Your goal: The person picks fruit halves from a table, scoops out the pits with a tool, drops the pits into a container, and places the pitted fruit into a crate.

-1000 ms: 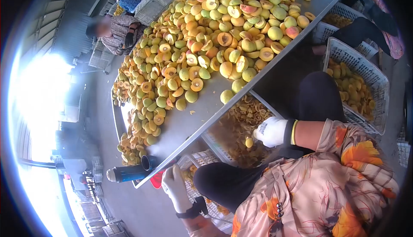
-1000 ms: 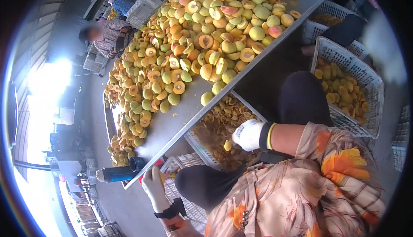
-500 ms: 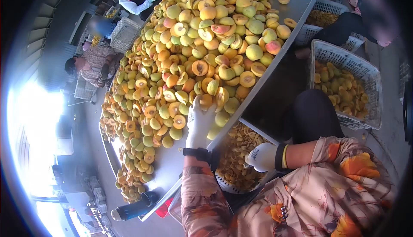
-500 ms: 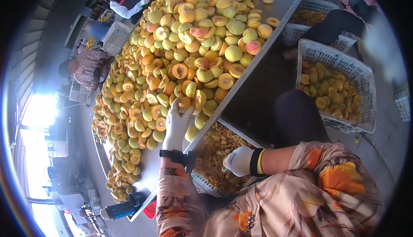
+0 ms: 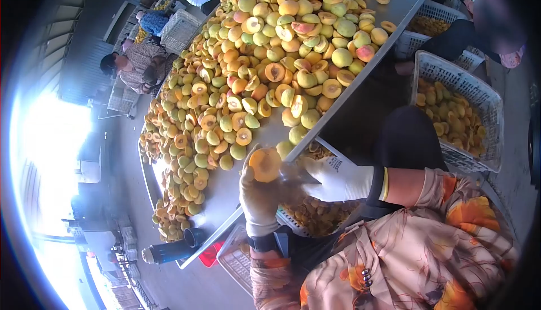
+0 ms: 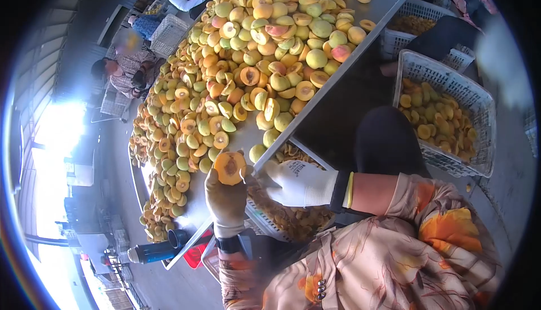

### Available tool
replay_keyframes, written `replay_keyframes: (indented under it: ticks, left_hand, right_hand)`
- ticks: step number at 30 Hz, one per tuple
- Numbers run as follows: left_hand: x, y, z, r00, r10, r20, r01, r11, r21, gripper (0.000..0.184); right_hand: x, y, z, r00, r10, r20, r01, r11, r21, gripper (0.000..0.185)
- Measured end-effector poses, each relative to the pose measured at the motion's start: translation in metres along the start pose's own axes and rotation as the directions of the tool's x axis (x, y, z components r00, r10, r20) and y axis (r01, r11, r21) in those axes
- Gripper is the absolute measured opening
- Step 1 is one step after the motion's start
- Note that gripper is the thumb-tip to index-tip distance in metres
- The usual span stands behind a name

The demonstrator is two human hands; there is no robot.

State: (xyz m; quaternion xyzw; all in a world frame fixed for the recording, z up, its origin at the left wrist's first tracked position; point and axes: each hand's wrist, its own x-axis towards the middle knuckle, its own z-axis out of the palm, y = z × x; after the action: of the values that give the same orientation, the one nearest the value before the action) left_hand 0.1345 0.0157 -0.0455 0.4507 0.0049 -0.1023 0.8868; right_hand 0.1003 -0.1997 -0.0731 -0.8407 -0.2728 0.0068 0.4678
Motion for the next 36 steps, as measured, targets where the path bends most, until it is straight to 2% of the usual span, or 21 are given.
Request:
replay_keyframes:
  ticks: [2, 3, 5, 8, 10, 13, 14, 15, 17, 21, 24, 27, 30, 32, 33, 36]
  left_hand:
    - [-0.033, 0.003, 0.019, 0.999, -0.037, -0.029, 0.035, 0.999, -0.040, 0.061]
    - [-0.046, 0.002, 0.025, 0.999, -0.025, -0.048, 0.023, 0.998, -0.055, 0.061]
    - [-0.069, 0.002, 0.041, 0.998, 0.032, -0.059, -0.034, 0.999, -0.030, 0.061]
    - [-0.091, 0.002, 0.052, 0.983, 0.158, -0.097, -0.148, 0.983, 0.105, 0.063]
    - [-0.101, 0.002, 0.057, 0.966, 0.228, -0.118, -0.211, 0.967, 0.140, 0.061]
    - [-0.114, -0.002, 0.066, 0.917, 0.342, -0.205, -0.276, 0.916, 0.291, 0.057]
    - [-0.117, -0.004, 0.069, 0.893, 0.383, -0.237, -0.287, 0.889, 0.357, 0.055]
    - [-0.116, -0.011, 0.067, 0.848, 0.475, -0.237, -0.377, 0.853, 0.360, 0.053]
    - [-0.120, -0.013, 0.066, 0.803, 0.538, -0.255, -0.403, 0.806, 0.433, 0.054]
    - [-0.127, -0.013, 0.059, 0.743, 0.589, -0.318, -0.416, 0.778, 0.470, 0.057]
    - [-0.126, -0.014, 0.049, 0.737, 0.617, -0.278, -0.438, 0.748, 0.499, 0.059]
    - [-0.128, -0.004, 0.048, 0.789, 0.562, -0.249, -0.405, 0.780, 0.477, 0.060]
    - [-0.126, 0.004, 0.040, 0.845, 0.513, -0.153, -0.368, 0.764, 0.530, 0.060]
    - [-0.121, 0.002, 0.041, 0.849, 0.503, -0.160, -0.382, 0.795, 0.472, 0.060]
    - [-0.117, 0.001, 0.042, 0.851, 0.500, -0.163, -0.390, 0.808, 0.442, 0.060]
    - [-0.112, -0.002, 0.049, 0.824, 0.556, -0.111, -0.425, 0.734, 0.530, 0.059]
  right_hand:
    - [-0.001, -0.007, 0.012, 0.955, -0.253, -0.157, 0.228, 0.961, -0.156, 0.019]
    - [0.000, -0.011, 0.013, 0.894, -0.416, -0.165, 0.349, 0.879, -0.324, 0.018]
    - [-0.006, -0.025, 0.015, 0.852, -0.503, -0.146, 0.431, 0.831, -0.350, 0.017]
    - [-0.022, -0.052, 0.014, 0.941, -0.313, -0.126, 0.313, 0.950, -0.024, 0.017]
    - [-0.028, -0.064, 0.016, 0.967, -0.210, -0.141, 0.223, 0.971, 0.082, 0.017]
    - [-0.036, -0.078, 0.019, 0.989, -0.147, -0.031, 0.149, 0.986, 0.074, 0.021]
    - [-0.036, -0.073, 0.032, 0.975, -0.214, -0.056, 0.216, 0.976, 0.037, 0.023]
    - [-0.031, -0.074, 0.042, 0.957, -0.279, -0.081, 0.280, 0.960, -0.001, 0.025]
    - [-0.033, -0.074, 0.052, 0.946, -0.317, -0.073, 0.318, 0.948, -0.003, 0.028]
    - [-0.034, -0.085, 0.051, 0.964, -0.265, -0.012, 0.262, 0.942, 0.209, 0.031]
    - [-0.031, -0.080, 0.062, 0.963, -0.268, 0.030, 0.251, 0.932, 0.261, 0.030]
    - [-0.031, -0.076, 0.064, 0.959, -0.278, 0.060, 0.250, 0.926, 0.284, 0.029]
    - [-0.023, -0.081, 0.049, 0.929, -0.342, 0.140, 0.244, 0.852, 0.462, 0.028]
    - [-0.017, -0.083, 0.034, 0.903, -0.284, 0.323, 0.063, 0.830, 0.554, 0.027]
    - [-0.014, -0.084, 0.023, 0.861, -0.194, 0.471, -0.104, 0.837, 0.537, 0.026]
    - [-0.014, -0.084, 0.014, 0.799, -0.141, 0.584, -0.291, 0.760, 0.581, 0.020]
